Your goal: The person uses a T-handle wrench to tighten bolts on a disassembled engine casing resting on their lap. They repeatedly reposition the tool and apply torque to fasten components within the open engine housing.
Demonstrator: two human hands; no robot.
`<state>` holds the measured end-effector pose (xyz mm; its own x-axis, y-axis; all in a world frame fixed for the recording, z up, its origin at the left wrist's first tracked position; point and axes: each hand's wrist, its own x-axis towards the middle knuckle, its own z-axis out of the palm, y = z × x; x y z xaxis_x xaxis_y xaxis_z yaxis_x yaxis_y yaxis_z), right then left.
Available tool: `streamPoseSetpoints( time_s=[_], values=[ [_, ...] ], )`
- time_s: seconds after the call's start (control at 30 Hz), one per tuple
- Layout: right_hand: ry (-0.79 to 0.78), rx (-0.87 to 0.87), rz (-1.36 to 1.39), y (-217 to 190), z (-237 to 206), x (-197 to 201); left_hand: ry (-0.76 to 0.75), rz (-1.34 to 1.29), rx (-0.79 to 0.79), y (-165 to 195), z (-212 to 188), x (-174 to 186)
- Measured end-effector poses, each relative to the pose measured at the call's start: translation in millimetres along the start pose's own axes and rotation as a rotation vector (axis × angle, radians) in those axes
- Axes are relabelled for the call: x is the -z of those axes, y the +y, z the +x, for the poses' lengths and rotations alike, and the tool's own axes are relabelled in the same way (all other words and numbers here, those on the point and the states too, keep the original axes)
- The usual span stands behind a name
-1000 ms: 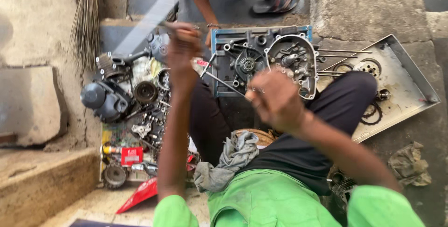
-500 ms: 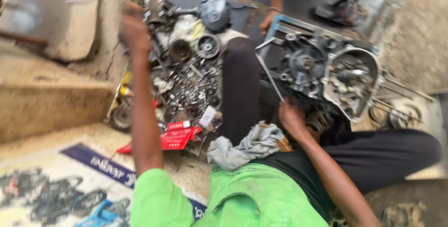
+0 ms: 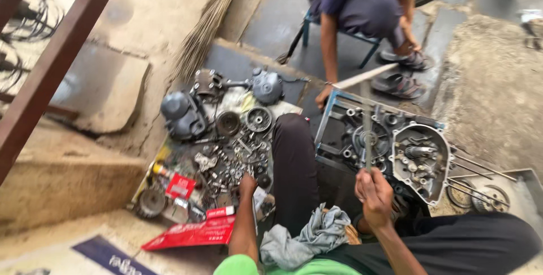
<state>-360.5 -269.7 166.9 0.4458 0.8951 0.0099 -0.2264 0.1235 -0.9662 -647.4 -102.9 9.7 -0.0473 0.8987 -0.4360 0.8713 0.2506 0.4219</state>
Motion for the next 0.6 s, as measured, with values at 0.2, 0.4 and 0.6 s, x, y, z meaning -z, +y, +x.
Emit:
streamPoseSetpoints(
  time_s=[0.2,0.4,0.6],
  values=[
    [-0.031,0.048,-0.479,-70.8,-0.5,27.6,-0.069,0.092,0.048,15.3,-19.2,19.0],
    [0.031,0.084,-0.492,-113.7,-13.6,54.1,-0.058,0.080,0.082,13.1,-21.9,13.7],
    [0.328,0.326,-1.188,-158.6,-9.2,116.2,0.193,-0.121,-0.343,40.9,10.7,17.8]
  ],
)
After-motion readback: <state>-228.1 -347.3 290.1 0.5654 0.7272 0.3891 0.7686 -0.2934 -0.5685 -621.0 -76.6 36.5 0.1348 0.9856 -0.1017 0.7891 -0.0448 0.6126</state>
